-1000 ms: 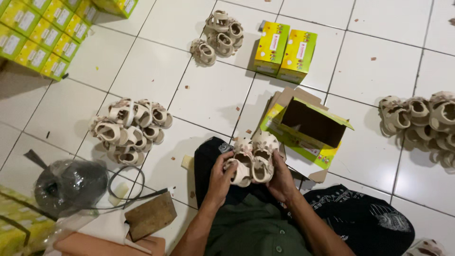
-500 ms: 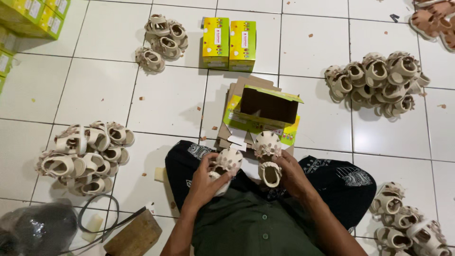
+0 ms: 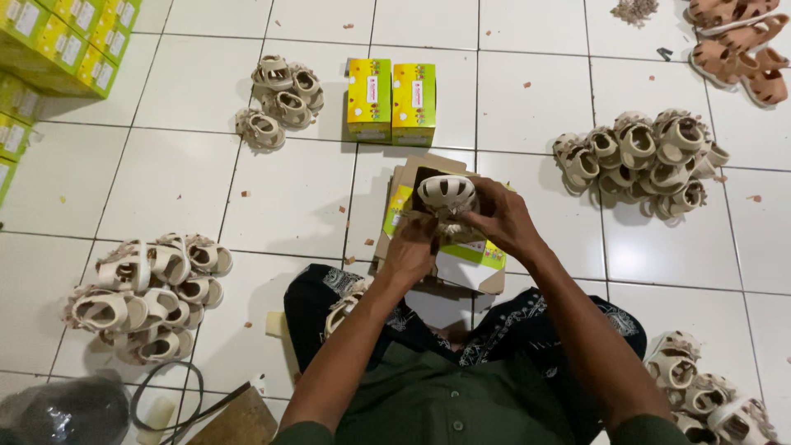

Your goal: The person sits on a tiled floor and repeatedly assembles small yellow and green shoe boxes. They pick up pairs of white sandals from piles on the floor, place them into the boxes, and close the lids. The completed boxes are stacked nearby.

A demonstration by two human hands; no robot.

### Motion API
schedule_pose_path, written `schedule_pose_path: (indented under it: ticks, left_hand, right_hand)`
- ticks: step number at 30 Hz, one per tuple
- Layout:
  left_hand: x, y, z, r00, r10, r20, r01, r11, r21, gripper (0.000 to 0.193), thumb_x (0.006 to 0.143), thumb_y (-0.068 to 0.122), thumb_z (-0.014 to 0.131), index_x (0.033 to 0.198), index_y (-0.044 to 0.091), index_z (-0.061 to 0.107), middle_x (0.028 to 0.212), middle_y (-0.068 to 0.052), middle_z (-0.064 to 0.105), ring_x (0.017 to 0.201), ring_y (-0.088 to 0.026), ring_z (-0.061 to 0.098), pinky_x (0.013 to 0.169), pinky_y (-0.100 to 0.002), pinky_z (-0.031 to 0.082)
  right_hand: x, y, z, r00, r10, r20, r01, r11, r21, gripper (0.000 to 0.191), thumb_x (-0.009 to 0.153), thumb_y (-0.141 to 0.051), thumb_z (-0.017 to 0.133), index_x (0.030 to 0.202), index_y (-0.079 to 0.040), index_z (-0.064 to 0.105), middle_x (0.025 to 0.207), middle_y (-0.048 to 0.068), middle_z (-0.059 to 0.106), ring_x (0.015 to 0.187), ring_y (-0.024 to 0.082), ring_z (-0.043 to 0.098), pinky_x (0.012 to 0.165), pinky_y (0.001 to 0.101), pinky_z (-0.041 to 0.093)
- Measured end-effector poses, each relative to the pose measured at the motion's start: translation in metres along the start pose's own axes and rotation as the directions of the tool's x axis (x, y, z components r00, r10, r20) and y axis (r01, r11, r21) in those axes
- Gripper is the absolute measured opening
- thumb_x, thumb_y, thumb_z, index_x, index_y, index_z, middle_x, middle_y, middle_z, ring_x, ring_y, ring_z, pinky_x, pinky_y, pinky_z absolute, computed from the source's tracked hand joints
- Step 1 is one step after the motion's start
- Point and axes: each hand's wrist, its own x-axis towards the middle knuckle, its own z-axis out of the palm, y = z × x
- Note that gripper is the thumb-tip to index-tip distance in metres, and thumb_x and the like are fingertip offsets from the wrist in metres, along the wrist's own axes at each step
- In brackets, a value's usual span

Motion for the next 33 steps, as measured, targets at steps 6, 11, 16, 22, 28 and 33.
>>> schedule_pose_path:
  ticks: [6,11,16,22,28,33]
  left_hand:
    - [-0.005,-0.005,0.013,0.978,-0.108,0.181,0.131,0.984,-0.12,0.049,0.088,0.009,0.063,0.135,0.0,0.054,0.116,-0.029,0.051,0.111,-0.045,0.053,0.093,-0.055,0.05]
    - [-0.01,0.004,0.012,0.995,-0.086,0.06,0.093,0.987,-0.128,0.056,0.087,0.006,0.061,0.142,0.001,0.052,0.122,-0.028,0.051,0.116,-0.046,0.053,0.096,-0.055,0.051]
    - [-0.008,0.002,0.013,0.993,-0.082,0.084,0.092,0.987,-0.133,0.058,0.089,0.006,0.06,0.145,-0.001,0.047,0.128,-0.031,0.047,0.118,-0.048,0.05,0.096,-0.055,0.051]
    - [-0.006,0.004,0.015,0.976,-0.142,0.167,0.173,0.967,-0.189,0.059,0.093,0.007,0.057,0.15,0.003,0.043,0.126,-0.028,0.049,0.113,-0.046,0.054,0.094,-0.055,0.051]
    - [-0.006,0.006,0.012,0.989,-0.112,0.094,0.126,0.977,-0.17,0.057,0.089,0.006,0.059,0.144,0.002,0.047,0.116,-0.026,0.052,0.107,-0.044,0.056,0.089,-0.056,0.05]
    - [-0.007,0.004,0.017,0.987,-0.133,0.088,0.15,0.962,-0.227,0.053,0.091,0.006,0.058,0.142,0.001,0.049,0.116,-0.026,0.052,0.105,-0.043,0.057,0.089,-0.055,0.051]
  right_hand:
    - [0.041,0.034,-0.017,0.924,-0.382,0.025,0.351,0.821,-0.451,0.056,0.076,-0.017,0.087,0.125,-0.002,0.064,0.119,0.019,0.07,0.11,0.036,0.067,0.092,0.047,0.056]
    - [0.042,0.059,0.02,0.956,-0.246,0.159,0.283,0.632,-0.721,0.037,0.081,-0.021,0.08,0.112,-0.007,0.066,0.112,0.017,0.071,0.106,0.035,0.067,0.085,0.0462,0.056]
    - [0.049,0.064,0.044,0.985,-0.062,0.159,0.169,0.453,-0.876,0.032,0.086,-0.026,0.076,0.11,-0.008,0.066,0.102,0.013,0.071,0.095,0.03,0.069,0.076,0.045,0.056]
    - [0.064,0.076,0.034,0.957,0.122,0.263,0.13,0.629,-0.766,0.045,0.085,-0.034,0.077,0.118,-0.006,0.063,0.101,0.016,0.072,0.094,0.033,0.071,0.076,0.0449,0.058]
    - [0.063,0.079,0.032,0.954,0.083,0.289,0.168,0.65,-0.741,0.05,0.087,-0.029,0.072,0.131,-0.009,0.059,0.102,0.019,0.073,0.095,0.037,0.071,0.075,0.0505,0.057]
    - [0.062,0.073,0.028,0.934,0.135,0.33,0.186,0.606,-0.773,0.061,0.092,-0.017,0.066,0.147,0.001,0.048,0.092,0.022,0.074,0.084,0.039,0.073,0.07,0.0482,0.059]
